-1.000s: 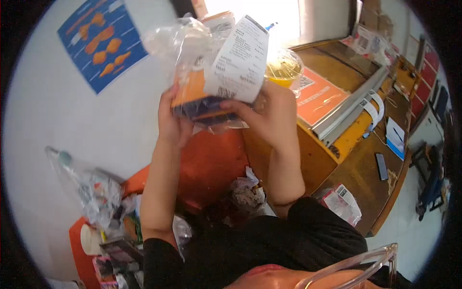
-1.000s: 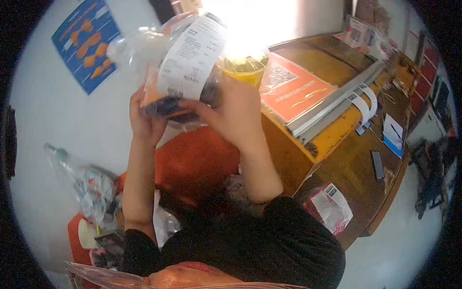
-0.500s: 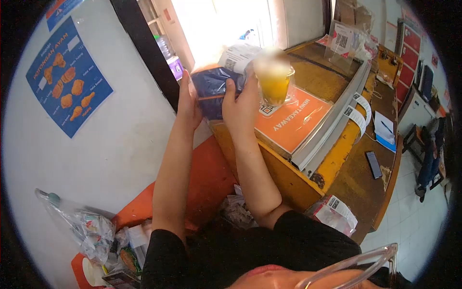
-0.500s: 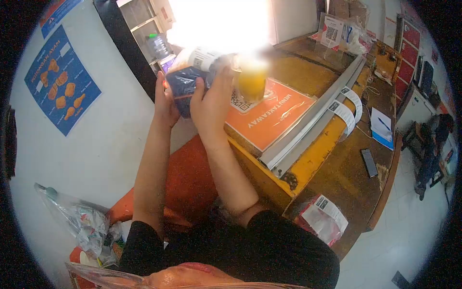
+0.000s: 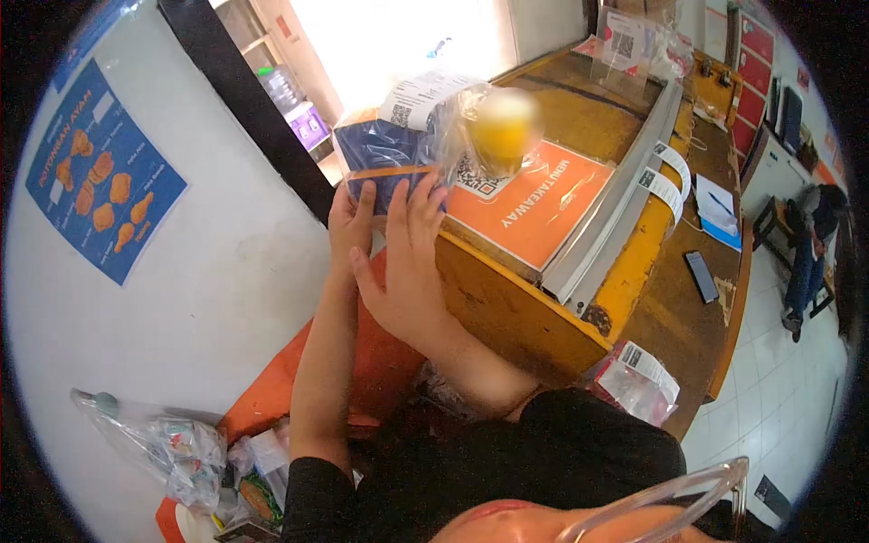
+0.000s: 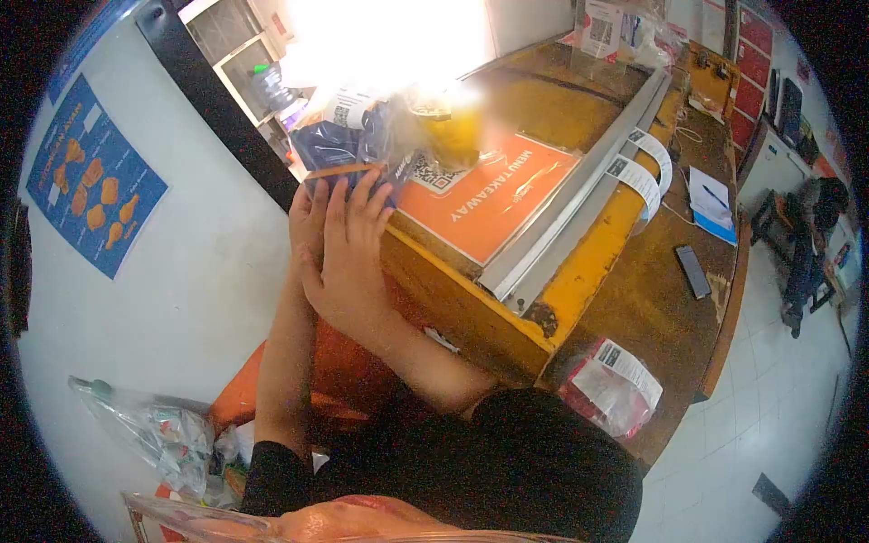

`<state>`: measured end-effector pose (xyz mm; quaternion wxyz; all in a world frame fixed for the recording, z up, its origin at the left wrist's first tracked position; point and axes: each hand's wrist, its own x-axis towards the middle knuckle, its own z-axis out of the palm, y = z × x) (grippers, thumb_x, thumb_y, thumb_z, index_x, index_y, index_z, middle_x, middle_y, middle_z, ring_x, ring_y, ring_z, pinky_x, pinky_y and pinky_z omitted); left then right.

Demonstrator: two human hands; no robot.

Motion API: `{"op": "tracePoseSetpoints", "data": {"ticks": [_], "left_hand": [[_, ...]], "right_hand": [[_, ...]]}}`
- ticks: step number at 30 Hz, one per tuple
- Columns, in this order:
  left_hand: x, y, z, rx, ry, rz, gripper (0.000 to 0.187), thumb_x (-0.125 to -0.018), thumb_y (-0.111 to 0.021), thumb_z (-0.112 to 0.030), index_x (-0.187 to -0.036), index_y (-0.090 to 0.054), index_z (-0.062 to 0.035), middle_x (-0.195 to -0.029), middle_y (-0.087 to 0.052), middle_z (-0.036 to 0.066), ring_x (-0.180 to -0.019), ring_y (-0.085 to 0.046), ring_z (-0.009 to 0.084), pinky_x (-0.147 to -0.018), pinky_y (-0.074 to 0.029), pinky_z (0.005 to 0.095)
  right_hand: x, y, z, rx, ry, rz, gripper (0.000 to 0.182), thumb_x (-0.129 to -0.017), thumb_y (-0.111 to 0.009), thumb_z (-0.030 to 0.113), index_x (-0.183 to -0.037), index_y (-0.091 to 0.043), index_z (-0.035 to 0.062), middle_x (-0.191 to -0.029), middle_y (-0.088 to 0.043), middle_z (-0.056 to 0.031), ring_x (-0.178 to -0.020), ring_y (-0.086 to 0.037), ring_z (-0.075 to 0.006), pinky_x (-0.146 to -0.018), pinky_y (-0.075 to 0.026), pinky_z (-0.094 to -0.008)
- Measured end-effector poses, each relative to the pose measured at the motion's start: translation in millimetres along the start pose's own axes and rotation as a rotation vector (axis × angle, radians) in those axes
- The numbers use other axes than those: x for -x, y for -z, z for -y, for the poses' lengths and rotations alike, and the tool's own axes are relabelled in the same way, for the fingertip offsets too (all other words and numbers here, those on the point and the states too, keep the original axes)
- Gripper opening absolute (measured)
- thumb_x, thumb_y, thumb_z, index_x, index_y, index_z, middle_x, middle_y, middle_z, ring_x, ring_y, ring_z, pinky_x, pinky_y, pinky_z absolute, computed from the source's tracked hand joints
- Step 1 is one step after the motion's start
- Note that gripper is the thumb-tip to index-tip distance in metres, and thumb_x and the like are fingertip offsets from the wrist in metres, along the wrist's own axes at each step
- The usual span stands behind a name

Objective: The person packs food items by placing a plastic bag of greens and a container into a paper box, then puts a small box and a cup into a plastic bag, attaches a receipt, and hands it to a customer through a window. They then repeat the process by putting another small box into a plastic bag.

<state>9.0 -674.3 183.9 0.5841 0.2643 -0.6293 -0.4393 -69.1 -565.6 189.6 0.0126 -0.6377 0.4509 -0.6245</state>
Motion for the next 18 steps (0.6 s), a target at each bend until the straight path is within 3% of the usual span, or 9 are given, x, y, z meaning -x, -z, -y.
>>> {"op": "tracePoseSetpoints", "data": {"ticks": [2, 7, 11, 13, 14, 15, 17, 18], "left_hand": [[5, -1, 4, 0.117, 0.032, -0.008, 0.025, -0.086, -0.052, -0.02, -0.101, -0.051, 0.0004, -0.089, -0.058, 0.005, -0.079, -0.054, 0.0117, -0.07, -0.044, 0.0265], [19, -3, 11, -0.376, -0.18, -0.046, 0.024, -0.084, -0.053, -0.014, -0.102, -0.052, 0.0014, -0.088, -0.061, 0.009, -0.078, -0.057, 0.0146, -0.069, -0.046, 0.0295], [39, -32, -13, -0.5, -0.162, -0.075, 0.026, -0.081, -0.051, -0.01, -0.105, -0.052, 0.0017, -0.09, -0.062, 0.015, -0.081, -0.06, 0.0205, -0.072, -0.046, 0.031], [43, -37, -14, -0.643, -0.269, -0.04, 0.028, -0.079, -0.053, -0.009, -0.105, -0.053, 0.0019, -0.093, -0.061, 0.018, -0.085, -0.06, 0.0241, -0.075, -0.046, 0.0314], [46, -40, -15, -0.634, -0.274, -0.08, 0.028, -0.079, -0.053, -0.009, -0.105, -0.053, 0.0019, -0.093, -0.061, 0.018, -0.085, -0.06, 0.0241, -0.075, -0.046, 0.0314], [50, -43, -16, -0.575, -0.325, -0.069, 0.03, -0.077, -0.054, -0.008, -0.105, -0.053, 0.0018, -0.094, -0.06, 0.019, -0.086, -0.06, 0.0272, -0.076, -0.046, 0.0325], [49, -46, -12, -0.515, -0.382, -0.091, 0.032, -0.075, -0.056, -0.008, -0.106, -0.053, 0.0017, -0.094, -0.06, 0.021, -0.088, -0.059, 0.0303, -0.077, -0.046, 0.0335], [45, -47, -3, -0.552, -0.484, -0.116, 0.032, -0.074, -0.057, -0.008, -0.105, -0.053, 0.002, -0.095, -0.059, 0.022, -0.088, -0.059, 0.0322, -0.076, -0.046, 0.0344]], "right_hand": [[-1, -5, -4, -0.027, -0.008, -0.011, 0.074, -0.08, -0.05, 0.018, -0.131, -0.002, -0.0088, -0.133, 0.007, -0.0355, -0.121, 0.008, -0.0551, -0.098, -0.002, -0.0574], [-21, -9, -11, 0.002, -0.026, -0.076, 0.076, -0.08, -0.051, 0.018, -0.13, -0.001, -0.0095, -0.132, 0.006, -0.0375, -0.118, 0.01, -0.0585, -0.096, 0.0, -0.0598], [-32, -1, -24, 0.133, -0.152, -0.08, 0.077, -0.08, -0.053, 0.019, -0.129, -0.002, -0.0112, -0.13, 0.005, -0.0398, -0.117, 0.011, -0.059, -0.096, 0.001, -0.0587], [-34, 1, -26, 0.11, -0.16, -0.169, 0.077, -0.08, -0.053, 0.021, -0.13, -0.002, -0.0101, -0.131, 0.004, -0.0398, -0.12, 0.009, -0.0556, -0.099, 0.002, -0.0537], [-32, 3, -28, 0.112, -0.144, -0.218, 0.076, -0.081, -0.053, 0.021, -0.131, -0.005, -0.0084, -0.133, 0.0, -0.0369, -0.125, 0.005, -0.0477, -0.102, 0.003, -0.0467], [-31, 4, -32, 0.108, -0.113, -0.191, 0.076, -0.081, -0.053, 0.021, -0.131, -0.005, -0.0084, -0.133, 0.0, -0.0369, -0.125, 0.005, -0.0477, -0.102, 0.003, -0.0467], [-29, 3, -34, -0.018, -0.127, -0.312, 0.069, -0.084, -0.05, 0.023, -0.132, -0.01, -0.0067, -0.136, -0.004, -0.0308, -0.129, 0.001, -0.0375, -0.103, 0.001, -0.0397], [-30, 4, -32, -0.019, -0.108, -0.29, 0.069, -0.084, -0.05, 0.023, -0.132, -0.01, -0.0067, -0.136, -0.004, -0.0308, -0.129, 0.001, -0.0375, -0.103, 0.001, -0.0397]]}}
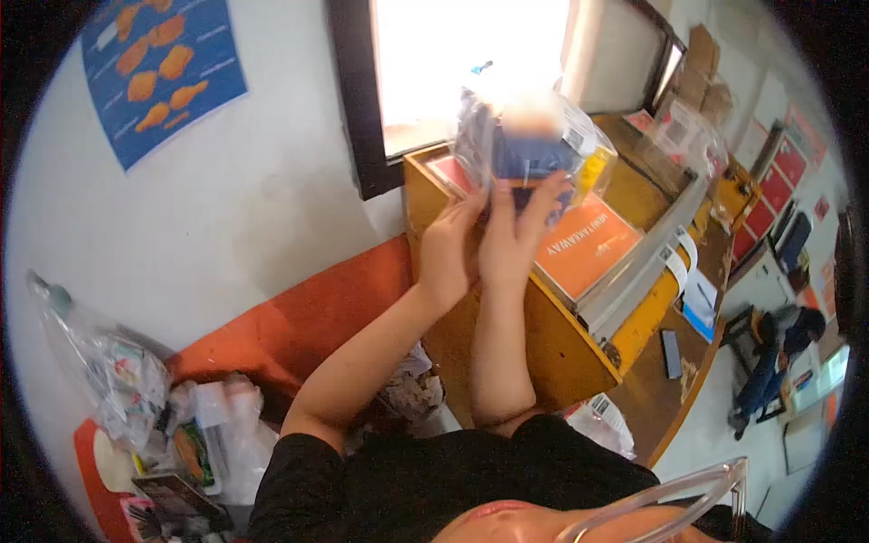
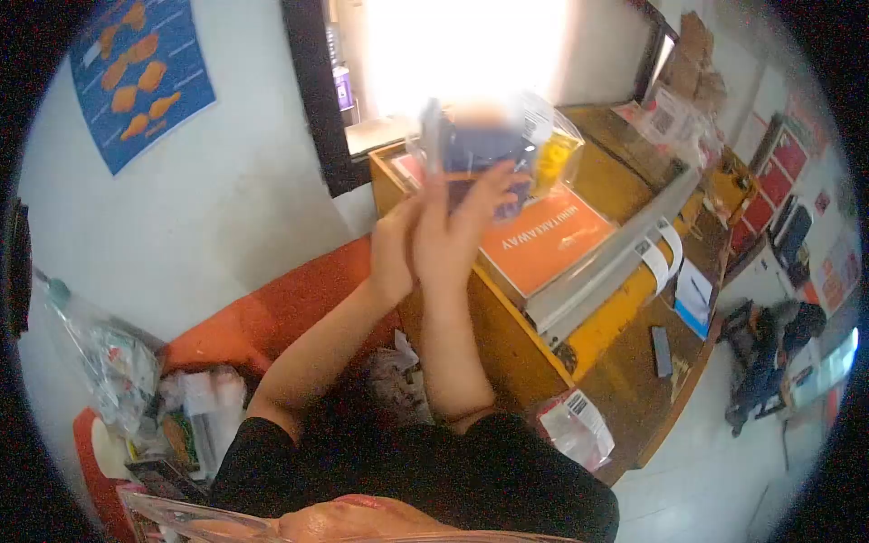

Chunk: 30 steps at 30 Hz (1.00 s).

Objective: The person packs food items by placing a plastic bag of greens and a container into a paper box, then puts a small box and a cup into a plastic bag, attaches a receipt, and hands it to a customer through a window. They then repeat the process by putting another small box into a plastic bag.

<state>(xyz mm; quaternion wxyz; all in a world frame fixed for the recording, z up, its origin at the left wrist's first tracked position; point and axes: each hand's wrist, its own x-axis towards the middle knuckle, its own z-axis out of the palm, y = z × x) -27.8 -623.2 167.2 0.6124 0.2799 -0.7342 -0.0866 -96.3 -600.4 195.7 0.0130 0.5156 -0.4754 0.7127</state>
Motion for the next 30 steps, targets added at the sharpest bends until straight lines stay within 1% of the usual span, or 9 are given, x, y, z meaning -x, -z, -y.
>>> {"op": "tracePoseSetpoints", "data": {"ticks": [2, 6, 9, 12, 13, 19, 21, 22, 30], "left_hand": [[-4, -4, -3, -0.036, -0.087, -0.044, 0.033, -0.073, -0.058, -0.009, -0.104, -0.054, 0.0023, -0.096, -0.058, 0.023, -0.088, -0.058, 0.0341, -0.076, -0.046, 0.0353], [-17, 1, -12, 0.011, 0.151, -0.079, 0.018, -0.076, -0.058, -0.012, -0.091, -0.057, -0.0024, -0.083, -0.06, 0.02, -0.075, -0.06, 0.0335, -0.063, -0.048, 0.0357], [-34, 5, 10, 0.021, 0.143, -0.241, 0.014, -0.079, -0.058, -0.018, -0.075, -0.056, -0.0046, -0.063, -0.057, 0.014, -0.054, -0.057, 0.0244, -0.051, -0.044, 0.0326], [-55, 22, 37, -0.16, 0.167, -0.392, 0.011, -0.08, -0.057, -0.014, -0.077, -0.054, -0.0035, -0.067, -0.057, 0.009, -0.059, -0.054, 0.0168, -0.056, -0.044, 0.0301], [-58, 22, 63, -0.262, 0.094, -0.468, 0.009, -0.079, -0.057, -0.012, -0.079, -0.053, -0.0032, -0.067, -0.057, 0.008, -0.058, -0.054, 0.0169, -0.056, -0.044, 0.0295], [-87, 44, 99, 0.112, 0.437, -0.274, 0.009, -0.077, -0.055, -0.002, -0.085, -0.052, -0.0002, -0.07, -0.055, 0.006, -0.053, -0.049, 0.0091, -0.046, -0.04, 0.0201], [-87, 44, 95, 0.068, 0.425, -0.247, 0.017, -0.078, -0.056, -0.004, -0.091, -0.05, 0.0028, -0.076, -0.057, 0.008, -0.059, -0.053, 0.0119, -0.052, -0.044, 0.0218], [-84, 52, 121, 0.012, 0.336, -0.226, 0.049, -0.073, -0.065, -0.014, -0.11, -0.04, 0.0065, -0.104, -0.052, 0.02, -0.092, -0.053, 0.0246, -0.076, -0.045, 0.034], [-36, -8, 32, -0.275, -0.007, -0.12, 0.073, -0.067, -0.071, -0.021, -0.119, -0.029, 0.0078, -0.119, -0.036, 0.026, -0.11, -0.037, 0.0319, -0.09, -0.032, 0.0404]], "right_hand": [[-2, 3, 10, -0.218, -0.205, -0.025, 0.059, -0.087, -0.044, 0.023, -0.131, -0.017, -0.006, -0.138, -0.012, -0.0243, -0.131, -0.003, -0.0301, -0.104, -0.002, -0.0339], [2, 3, 14, -0.192, -0.221, 0.033, 0.055, -0.089, -0.041, 0.024, -0.131, -0.021, -0.0057, -0.138, -0.018, -0.0208, -0.13, -0.009, -0.027, -0.104, -0.006, -0.0321], [7, -5, 15, -0.228, -0.107, 0.071, 0.055, -0.089, -0.041, 0.025, -0.13, -0.022, -0.0058, -0.137, -0.022, -0.0195, -0.129, -0.014, -0.0253, -0.104, -0.008, -0.0328], [12, -4, 22, -0.694, -0.055, 0.454, 0.052, -0.087, -0.046, 0.022, -0.128, -0.029, -0.0045, -0.133, -0.03, -0.0189, -0.126, -0.025, -0.025, -0.102, -0.019, -0.0327], [14, 2, 24, -0.578, 0.069, 0.511, 0.049, -0.085, -0.049, 0.019, -0.126, -0.033, -0.003, -0.131, -0.034, -0.0194, -0.124, -0.029, -0.0265, -0.1, -0.023, -0.0332], [38, 25, 19, -0.595, 0.22, 0.575, 0.034, -0.079, -0.054, 0.008, -0.112, -0.049, 0.0007, -0.114, -0.049, -0.0178, -0.108, -0.047, -0.0316, -0.092, -0.037, -0.0353], [35, 31, 16, -0.665, 0.191, 0.497, 0.03, -0.077, -0.055, 0.008, -0.107, -0.052, 0.0015, -0.104, -0.053, -0.016, -0.098, -0.051, -0.0302, -0.086, -0.041, -0.0356], [33, 33, 13, -0.651, 0.206, 0.463, 0.029, -0.076, -0.055, 0.007, -0.105, -0.053, 0.0018, -0.101, -0.054, -0.0151, -0.094, -0.052, -0.0296, -0.083, -0.042, -0.035], [19, 47, 1, -0.673, 0.263, 0.268, 0.021, -0.073, -0.055, 0.003, -0.094, -0.057, 0.0024, -0.09, -0.055, -0.0113, -0.081, -0.053, -0.0252, -0.07, -0.043, -0.03]]}}
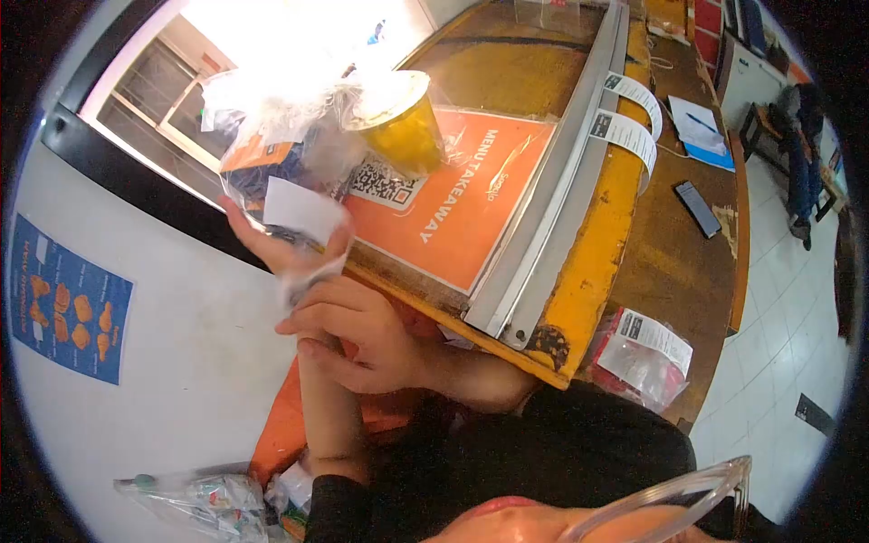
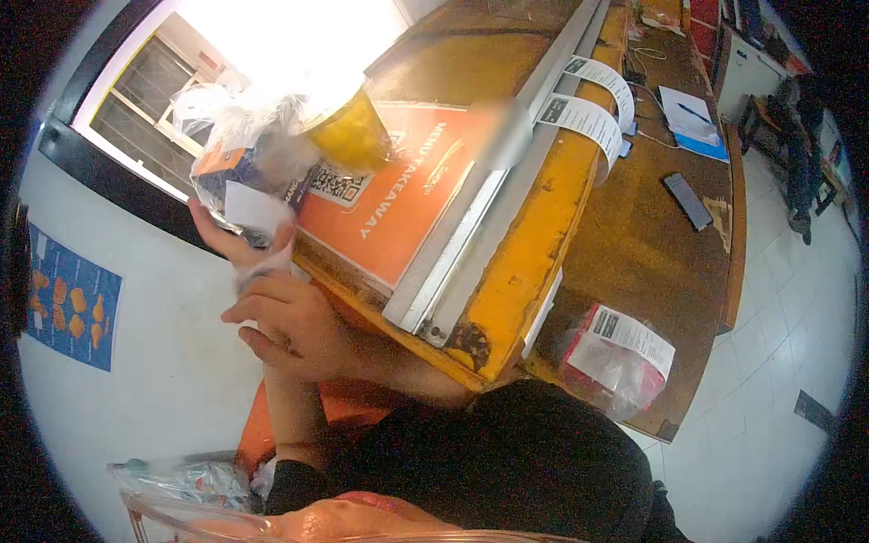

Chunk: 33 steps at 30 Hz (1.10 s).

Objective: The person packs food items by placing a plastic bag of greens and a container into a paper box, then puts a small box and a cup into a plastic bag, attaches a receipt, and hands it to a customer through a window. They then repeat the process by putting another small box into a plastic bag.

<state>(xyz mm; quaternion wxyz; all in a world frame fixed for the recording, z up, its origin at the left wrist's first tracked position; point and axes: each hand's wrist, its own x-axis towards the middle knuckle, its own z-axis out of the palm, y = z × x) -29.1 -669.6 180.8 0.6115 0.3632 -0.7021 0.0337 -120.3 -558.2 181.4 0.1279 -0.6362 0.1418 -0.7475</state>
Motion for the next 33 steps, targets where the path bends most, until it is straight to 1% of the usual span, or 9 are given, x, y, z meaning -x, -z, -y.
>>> {"op": "tracePoseSetpoints", "data": {"ticks": [6, 14, 17, 20, 22, 24, 27, 31, 33], "left_hand": [[-41, -10, 0, -0.1, -0.087, 0.06, 0.096, -0.06, -0.076, -0.03, -0.126, -0.017, 0.0083, -0.129, -0.019, 0.031, -0.123, -0.019, 0.0384, -0.1, -0.019, 0.0449], [-64, -1, 35, 0.109, 0.095, 0.212, 0.095, -0.063, -0.076, -0.026, -0.129, -0.015, 0.0026, -0.126, -0.031, 0.026, -0.118, -0.032, 0.0332, -0.098, -0.026, 0.0376], [-73, 5, 44, 0.185, 0.133, 0.309, 0.091, -0.065, -0.074, -0.022, -0.13, -0.015, -0.0002, -0.129, -0.028, 0.025, -0.118, -0.032, 0.0298, -0.098, -0.027, 0.0363], [-80, 3, 59, 0.289, 0.167, 0.363, 0.088, -0.065, -0.073, -0.019, -0.13, -0.017, -0.0015, -0.129, -0.029, 0.022, -0.117, -0.033, 0.0266, -0.097, -0.028, 0.035], [-82, 5, 48, 0.383, 0.232, 0.412, 0.082, -0.066, -0.071, -0.016, -0.13, -0.02, -0.0023, -0.125, -0.035, 0.019, -0.112, -0.039, 0.0247, -0.09, -0.036, 0.0326], [-86, 7, 51, 0.355, 0.282, 0.438, 0.08, -0.067, -0.07, -0.016, -0.13, -0.021, -0.0028, -0.123, -0.037, 0.018, -0.109, -0.041, 0.024, -0.088, -0.038, 0.0318], [-89, 7, 51, 0.346, 0.333, 0.47, 0.076, -0.069, -0.067, -0.013, -0.13, -0.023, -0.0036, -0.119, -0.042, 0.017, -0.102, -0.047, 0.0234, -0.085, -0.04, 0.0311], [-90, 11, 46, 0.318, 0.383, 0.459, 0.076, -0.069, -0.065, -0.011, -0.131, -0.023, -0.004, -0.121, -0.04, 0.016, -0.106, -0.044, 0.0245, -0.088, -0.037, 0.0321], [-88, 11, 50, 0.272, 0.373, 0.463, 0.079, -0.068, -0.066, -0.012, -0.132, -0.02, -0.0046, -0.122, -0.039, 0.016, -0.109, -0.042, 0.0247, -0.09, -0.036, 0.0321]], "right_hand": [[34, -8, 24, -0.183, 0.127, 0.006, 0.017, -0.074, -0.054, 0.004, -0.09, -0.058, 0.0013, -0.079, -0.054, -0.0085, -0.074, -0.052, -0.0254, -0.063, -0.042, -0.0304], [10, 91, 153, 0.11, -0.235, 0.955, 0.026, -0.072, -0.057, 0.009, -0.095, -0.056, -0.0025, -0.089, -0.056, -0.0136, -0.076, -0.056, -0.0229, -0.055, -0.046, -0.0295], [-40, 112, 167, 0.599, -0.15, 0.65, 0.012, -0.066, -0.061, 0.007, -0.078, -0.062, 0.0059, -0.074, -0.059, -0.0083, -0.058, -0.056, -0.0167, -0.052, -0.045, -0.0262], [-87, 113, 91, 0.917, 0.111, 0.343, 0.037, -0.063, -0.068, 0.013, -0.097, -0.055, 0.0062, -0.085, -0.058, -0.0133, -0.072, -0.057, -0.0219, -0.063, -0.046, -0.0318], [-116, 113, 43, 1.231, -0.256, 0.565, 0.064, -0.07, -0.059, 0.048, -0.122, -0.04, 0.0162, -0.12, -0.045, -0.0163, -0.103, -0.046, -0.0376, -0.083, -0.042, -0.0371], [-103, 112, -34, 1.319, 0.086, 0.231, 0.066, -0.054, -0.07, 0.046, -0.105, -0.054, 0.0057, -0.087, -0.061, -0.0165, -0.078, -0.06, -0.0277, -0.07, -0.047, -0.0354], [-125, 127, -61, 0.922, -0.328, 0.512, 0.052, -0.062, -0.071, 0.017, -0.107, -0.047, 0.0058, -0.093, -0.056, -0.0161, -0.082, -0.055, -0.027, -0.073, -0.044, -0.0338], [-167, 146, -51, 0.905, -0.545, 0.645, 0.059, -0.062, -0.073, 0.02, -0.111, -0.043, 0.0057, -0.099, -0.055, -0.0148, -0.092, -0.053, -0.0255, -0.081, -0.042, -0.0318], [-189, 155, -45, 1.077, -0.452, 0.668, 0.045, -0.062, -0.064, 0.039, -0.086, -0.061, 0.0015, -0.081, -0.061, -0.0192, -0.068, -0.059, -0.0298, -0.065, -0.048, -0.0343]]}}
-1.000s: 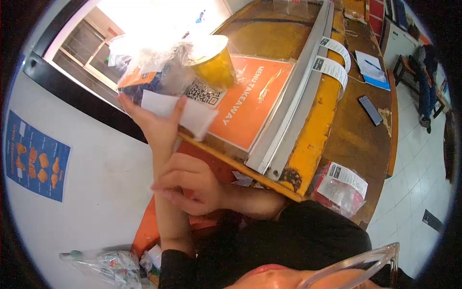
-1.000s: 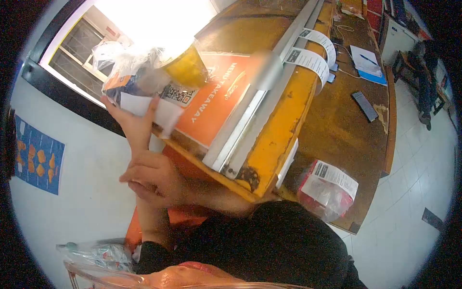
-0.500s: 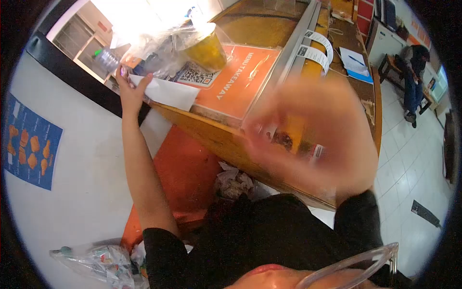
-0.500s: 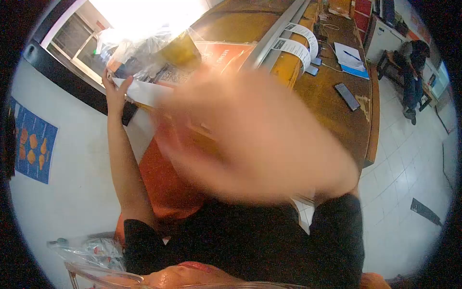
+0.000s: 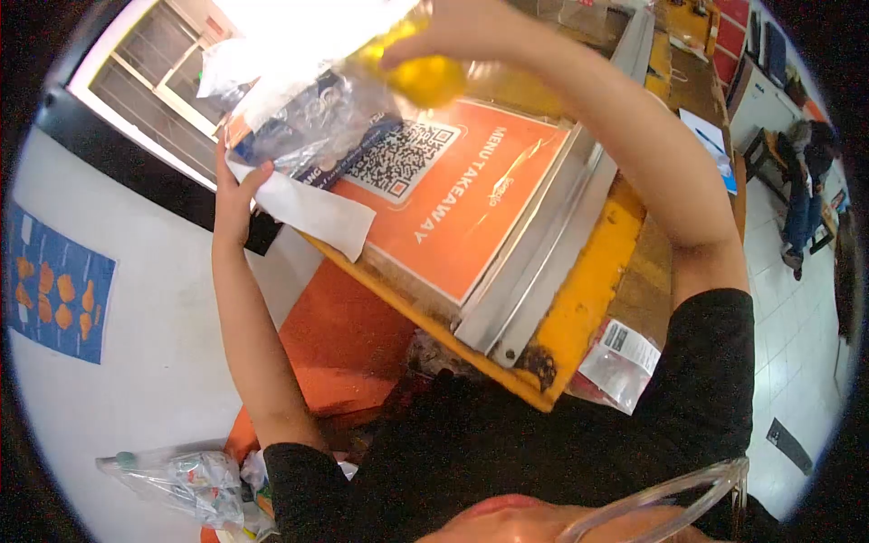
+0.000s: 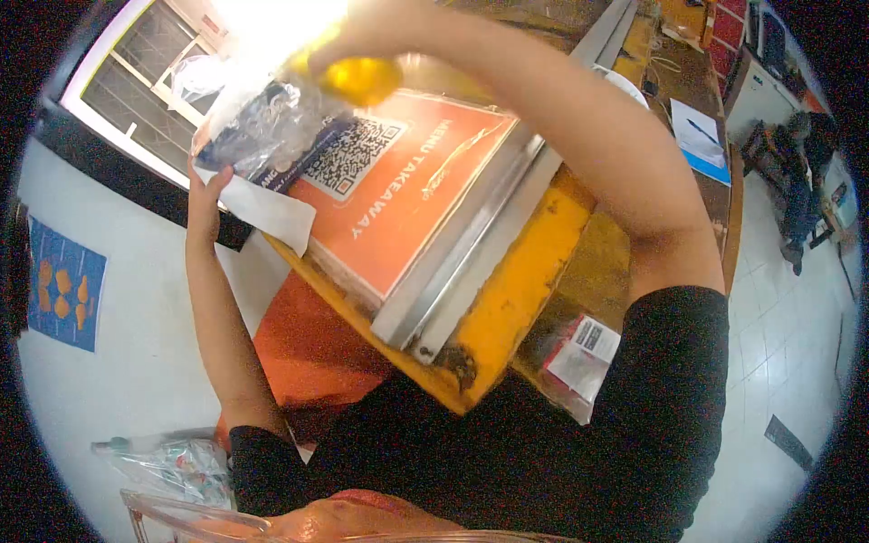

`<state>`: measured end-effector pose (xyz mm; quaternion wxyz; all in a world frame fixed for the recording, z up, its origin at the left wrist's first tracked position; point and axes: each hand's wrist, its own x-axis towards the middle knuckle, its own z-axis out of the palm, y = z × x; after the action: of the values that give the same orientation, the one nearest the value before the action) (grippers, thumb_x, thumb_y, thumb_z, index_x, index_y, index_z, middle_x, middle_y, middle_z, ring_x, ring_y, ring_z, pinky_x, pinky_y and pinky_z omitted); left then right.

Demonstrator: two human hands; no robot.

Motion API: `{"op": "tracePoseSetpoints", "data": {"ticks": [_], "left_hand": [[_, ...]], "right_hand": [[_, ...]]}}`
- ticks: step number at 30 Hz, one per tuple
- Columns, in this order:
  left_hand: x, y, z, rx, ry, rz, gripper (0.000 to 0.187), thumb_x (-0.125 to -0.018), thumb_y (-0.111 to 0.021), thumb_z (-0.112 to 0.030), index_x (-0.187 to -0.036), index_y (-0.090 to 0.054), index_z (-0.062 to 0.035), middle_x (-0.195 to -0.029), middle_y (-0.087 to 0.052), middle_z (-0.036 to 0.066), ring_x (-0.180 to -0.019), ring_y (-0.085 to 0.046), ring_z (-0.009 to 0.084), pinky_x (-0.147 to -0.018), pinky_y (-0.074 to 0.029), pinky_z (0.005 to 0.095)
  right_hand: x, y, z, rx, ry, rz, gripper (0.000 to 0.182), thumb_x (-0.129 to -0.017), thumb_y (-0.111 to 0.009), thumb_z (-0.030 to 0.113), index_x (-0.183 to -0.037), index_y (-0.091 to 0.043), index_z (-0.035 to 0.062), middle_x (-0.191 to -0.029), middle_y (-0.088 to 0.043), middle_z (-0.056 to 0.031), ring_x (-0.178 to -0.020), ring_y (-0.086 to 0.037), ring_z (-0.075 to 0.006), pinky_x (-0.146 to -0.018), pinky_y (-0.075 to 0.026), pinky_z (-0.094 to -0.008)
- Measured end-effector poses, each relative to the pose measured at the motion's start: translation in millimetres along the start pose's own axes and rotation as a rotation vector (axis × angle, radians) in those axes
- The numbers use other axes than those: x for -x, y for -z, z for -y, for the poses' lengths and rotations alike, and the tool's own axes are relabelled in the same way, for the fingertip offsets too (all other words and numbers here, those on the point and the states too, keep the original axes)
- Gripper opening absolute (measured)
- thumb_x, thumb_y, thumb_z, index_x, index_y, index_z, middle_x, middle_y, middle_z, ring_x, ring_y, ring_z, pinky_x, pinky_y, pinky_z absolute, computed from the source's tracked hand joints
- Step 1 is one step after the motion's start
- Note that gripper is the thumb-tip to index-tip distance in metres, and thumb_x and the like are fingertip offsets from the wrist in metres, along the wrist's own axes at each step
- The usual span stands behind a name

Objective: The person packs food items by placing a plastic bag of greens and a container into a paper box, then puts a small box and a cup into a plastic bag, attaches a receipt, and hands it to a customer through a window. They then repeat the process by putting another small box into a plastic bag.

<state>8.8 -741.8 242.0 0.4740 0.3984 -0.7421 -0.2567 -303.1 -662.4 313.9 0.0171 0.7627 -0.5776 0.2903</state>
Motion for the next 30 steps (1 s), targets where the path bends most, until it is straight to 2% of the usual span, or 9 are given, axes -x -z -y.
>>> {"op": "tracePoseSetpoints", "data": {"ticks": [2, 5, 10, 14, 16, 20, 21, 26, 30], "left_hand": [[6, 0, -6, -0.003, 0.04, 0.008, 0.082, -0.067, -0.067, -0.013, -0.133, -0.02, -0.0052, -0.123, -0.038, 0.016, -0.109, -0.042, 0.0246, -0.09, -0.035, 0.0321], [13, -2, -22, -0.095, 0.026, 0.051, 0.082, -0.066, -0.066, -0.011, -0.133, -0.02, -0.0057, -0.126, -0.036, 0.017, -0.112, -0.039, 0.0235, -0.092, -0.034, 0.0333], [19, -4, -48, -0.304, -0.117, 0.004, 0.082, -0.067, -0.067, -0.013, -0.133, -0.02, -0.0066, -0.131, -0.029, 0.017, -0.121, -0.03, 0.0281, -0.096, -0.03, 0.0352], [38, -1, -73, -0.34, -0.098, 0.001, 0.085, -0.063, -0.073, -0.025, -0.131, -0.026, -0.0062, -0.137, -0.019, 0.016, -0.124, -0.025, 0.0305, -0.099, -0.023, 0.0443], [51, -5, -84, -0.615, -0.625, 0.203, 0.084, -0.055, -0.077, -0.034, -0.125, -0.038, -0.0101, -0.139, -0.016, 0.016, -0.126, -0.02, 0.0312, -0.099, -0.02, 0.0477], [76, -21, -88, -0.728, -0.528, 0.247, 0.08, -0.047, -0.079, -0.034, -0.118, -0.047, -0.0142, -0.138, -0.017, 0.016, -0.126, -0.017, 0.0334, -0.1, -0.016, 0.0484], [81, -20, -84, -0.763, -0.511, 0.215, 0.081, -0.046, -0.08, -0.031, -0.117, -0.046, -0.0144, -0.138, -0.016, 0.017, -0.126, -0.017, 0.0341, -0.1, -0.018, 0.0464], [108, -11, -77, -0.846, -0.423, 0.05, 0.069, -0.05, -0.079, -0.018, -0.113, -0.049, -0.0149, -0.137, -0.02, 0.018, -0.125, -0.02, 0.0356, -0.101, -0.02, 0.044], [112, -5, -62, -1.0, -0.491, -0.045, 0.05, -0.06, -0.07, -0.011, -0.107, -0.053, -0.016, -0.13, -0.033, 0.014, -0.119, -0.032, 0.0309, -0.1, -0.021, 0.0463]], "right_hand": [[-20, -4, -28, -0.093, 0.326, -0.365, 0.045, -0.06, -0.064, 0.039, -0.074, -0.06, -0.0044, -0.068, -0.06, -0.0195, -0.062, -0.058, -0.0271, -0.06, -0.047, -0.0336], [-27, -2, -37, 0.01, 0.155, -0.317, 0.042, -0.058, -0.065, 0.037, -0.071, -0.062, -0.0022, -0.066, -0.06, -0.0185, -0.058, -0.058, -0.0284, -0.058, -0.047, -0.0325], [-30, -11, -48, -0.159, 0.281, -0.404, 0.043, -0.057, -0.067, 0.036, -0.072, -0.061, -0.0039, -0.067, -0.06, -0.019, -0.059, -0.057, -0.0267, -0.06, -0.047, -0.0306], [-26, -17, -55, -0.234, 0.181, -0.258, 0.04, -0.058, -0.069, 0.028, -0.081, -0.061, -0.003, -0.075, -0.061, -0.0168, -0.065, -0.057, -0.0232, -0.065, -0.046, -0.0292], [-32, -26, -66, -0.499, 0.407, -0.227, 0.041, -0.057, -0.071, 0.018, -0.09, -0.059, -0.0033, -0.085, -0.061, -0.0141, -0.072, -0.057, -0.0201, -0.068, -0.046, -0.0288], [-20, -23, -64, -0.676, 0.18, -0.06, 0.053, -0.058, -0.071, 0.013, -0.105, -0.053, -0.0029, -0.095, -0.06, -0.0133, -0.083, -0.056, -0.0211, -0.076, -0.045, -0.028], [-20, -24, -68, -0.546, 0.153, -0.068, 0.075, -0.059, -0.071, 0.014, -0.124, -0.036, 0.0008, -0.114, -0.05, -0.0149, -0.103, -0.049, -0.0227, -0.089, -0.038, -0.0286], [-22, -40, -76, -0.521, 0.1, -0.002, 0.063, -0.064, -0.074, 0.023, -0.115, -0.041, 0.0057, -0.113, -0.047, -0.011, -0.103, -0.046, -0.019, -0.086, -0.037, -0.0291], [-23, -37, -61, -0.134, 0.39, -0.312, 0.061, -0.063, -0.072, 0.02, -0.115, -0.042, 0.008, -0.117, -0.044, -0.0114, -0.107, -0.043, -0.0249, -0.091, -0.033, -0.0328]]}}
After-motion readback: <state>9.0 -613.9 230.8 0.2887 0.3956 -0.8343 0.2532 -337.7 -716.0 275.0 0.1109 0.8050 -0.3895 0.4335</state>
